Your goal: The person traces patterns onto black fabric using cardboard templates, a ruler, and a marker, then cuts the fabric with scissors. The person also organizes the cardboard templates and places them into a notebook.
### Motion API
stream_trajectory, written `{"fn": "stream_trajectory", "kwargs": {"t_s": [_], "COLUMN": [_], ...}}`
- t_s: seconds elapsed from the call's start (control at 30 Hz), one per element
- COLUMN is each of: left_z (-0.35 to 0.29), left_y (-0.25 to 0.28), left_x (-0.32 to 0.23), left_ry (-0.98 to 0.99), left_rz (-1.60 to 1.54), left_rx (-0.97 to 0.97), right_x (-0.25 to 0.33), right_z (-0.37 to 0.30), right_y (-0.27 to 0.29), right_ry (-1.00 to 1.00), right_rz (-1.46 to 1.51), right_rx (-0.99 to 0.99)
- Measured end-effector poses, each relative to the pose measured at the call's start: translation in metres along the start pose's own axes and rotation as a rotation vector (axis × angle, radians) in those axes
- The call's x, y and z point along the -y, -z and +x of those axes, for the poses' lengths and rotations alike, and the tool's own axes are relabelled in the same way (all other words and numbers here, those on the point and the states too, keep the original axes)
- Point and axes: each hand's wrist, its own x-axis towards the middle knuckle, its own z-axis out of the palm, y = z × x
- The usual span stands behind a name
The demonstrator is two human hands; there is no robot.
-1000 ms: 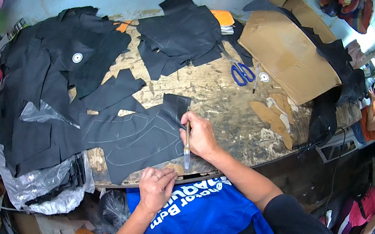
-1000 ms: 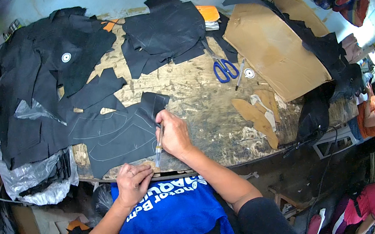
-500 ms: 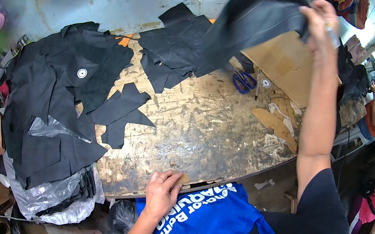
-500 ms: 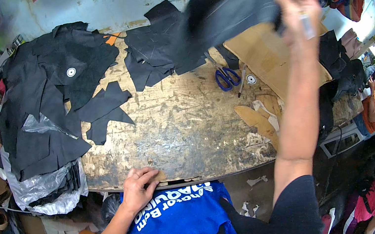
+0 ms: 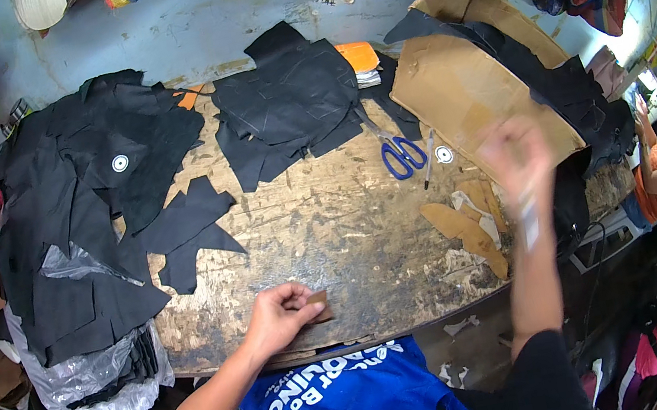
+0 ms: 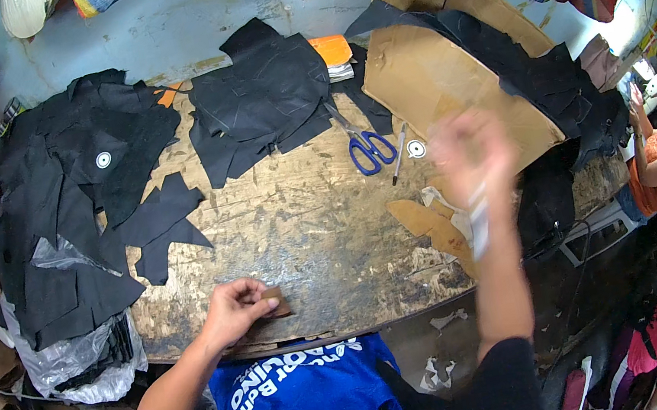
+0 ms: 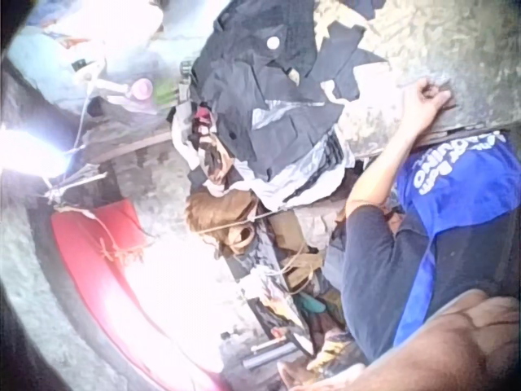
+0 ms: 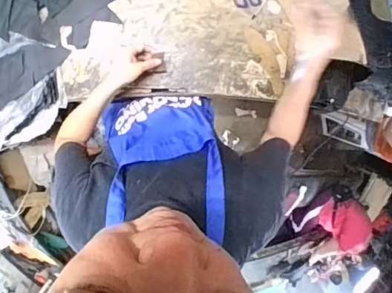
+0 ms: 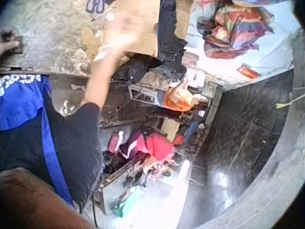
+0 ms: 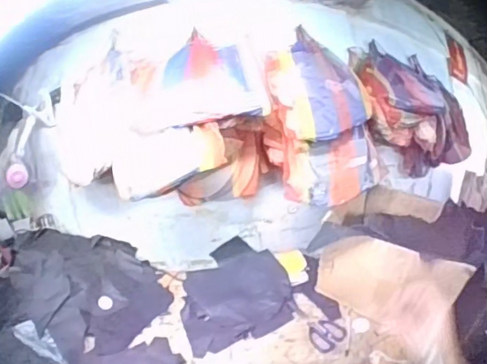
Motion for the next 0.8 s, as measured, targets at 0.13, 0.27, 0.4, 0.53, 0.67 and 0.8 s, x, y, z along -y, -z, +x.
{"fn": "stream_trajectory", "kwargs": {"t_s": [0.13,0.27,0.4,0.53,0.67,0.8], "left_z": [0.035,0.061,0.087,0.108,0.114,0.119], "left_y": [-0.042,-0.069,-0.068,-0.039,-0.009,0.012], "left_x": [-0.012,-0.015,-0.008,0.006,0.015,0.016], "left_ry": [0.007,0.000,-0.191,-0.033,-0.036,-0.080], "left_rz": [-0.621,-0.697,-0.452,-0.886,-1.006,-1.048], "left_rx": [0.118,0.193,0.079,0.247,0.456,0.391], "right_x": [0.029,0.009,-0.020,-0.042,-0.049,-0.070], "right_z": [-0.125,-0.134,-0.089,-0.056,-0.029,0.007], "right_y": [-0.089,-0.087,-0.040,-0.068,-0.162,-0.257], "right_ry": [-0.383,-0.401,-0.595,-0.137,0.090,0.364], "right_rz": [0.410,0.416,-0.079,-0.358,-0.113,-0.285], "right_rx": [0.381,0.251,0.068,0.018,0.362,0.274]}}
